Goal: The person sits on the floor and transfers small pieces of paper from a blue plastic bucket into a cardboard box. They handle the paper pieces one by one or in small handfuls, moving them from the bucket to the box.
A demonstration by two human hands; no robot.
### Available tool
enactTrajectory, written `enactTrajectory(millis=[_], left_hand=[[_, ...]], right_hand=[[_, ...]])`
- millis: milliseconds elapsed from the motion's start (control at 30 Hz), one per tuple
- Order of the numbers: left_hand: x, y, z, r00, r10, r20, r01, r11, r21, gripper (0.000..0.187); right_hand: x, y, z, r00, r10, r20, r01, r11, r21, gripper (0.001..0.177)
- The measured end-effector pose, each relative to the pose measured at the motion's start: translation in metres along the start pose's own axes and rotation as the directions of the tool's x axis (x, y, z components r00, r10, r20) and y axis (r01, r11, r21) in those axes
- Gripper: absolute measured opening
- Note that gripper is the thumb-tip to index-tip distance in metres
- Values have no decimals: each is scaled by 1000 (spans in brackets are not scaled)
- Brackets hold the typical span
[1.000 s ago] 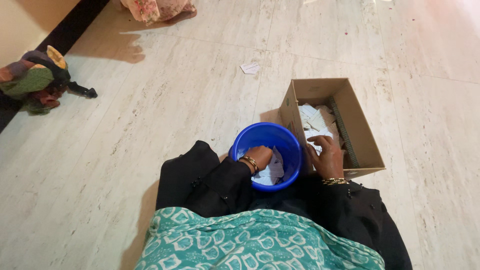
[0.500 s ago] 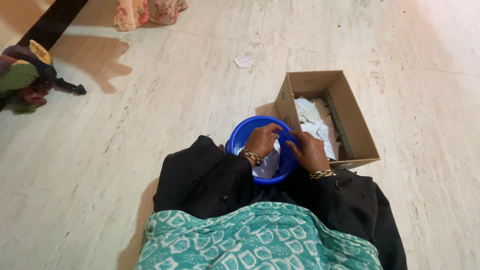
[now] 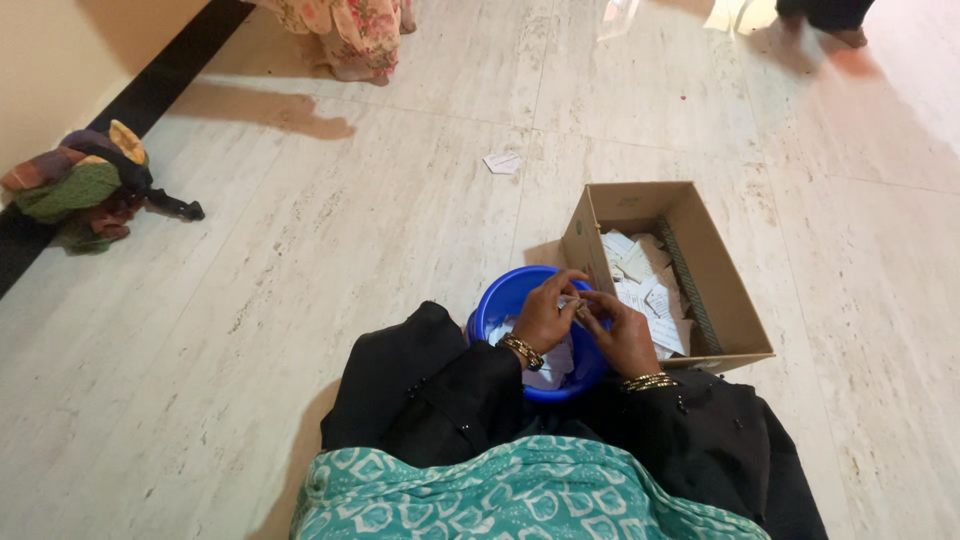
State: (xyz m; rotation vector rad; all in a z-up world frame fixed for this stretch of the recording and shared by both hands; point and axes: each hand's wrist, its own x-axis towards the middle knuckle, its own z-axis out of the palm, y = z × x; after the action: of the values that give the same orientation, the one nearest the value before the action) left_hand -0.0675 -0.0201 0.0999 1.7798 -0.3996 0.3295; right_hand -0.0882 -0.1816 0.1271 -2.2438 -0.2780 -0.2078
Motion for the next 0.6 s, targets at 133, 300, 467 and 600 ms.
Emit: enactTrajectory(millis=[133,300,467,600], left_hand=[[0,-1,0,1000,14,-11,-14,1000,-22,37],[-2,1,-3,997,-44,59,48,997,-63,34],[-4,-27,0,991,-61,116,55,997,51,27],[-9,-67,2,957,-98,274,-23,913,406,29]], right_hand=[[2,2,-2,995,-91,-44,93,995,23,26],[5,-7,-18,989,-136,-59,129,985,-112,13],[4,-3,-31,957,-234,-171,200,960,-195,10],[7,30,-46,944,-84,-319,13,975,-220,10]])
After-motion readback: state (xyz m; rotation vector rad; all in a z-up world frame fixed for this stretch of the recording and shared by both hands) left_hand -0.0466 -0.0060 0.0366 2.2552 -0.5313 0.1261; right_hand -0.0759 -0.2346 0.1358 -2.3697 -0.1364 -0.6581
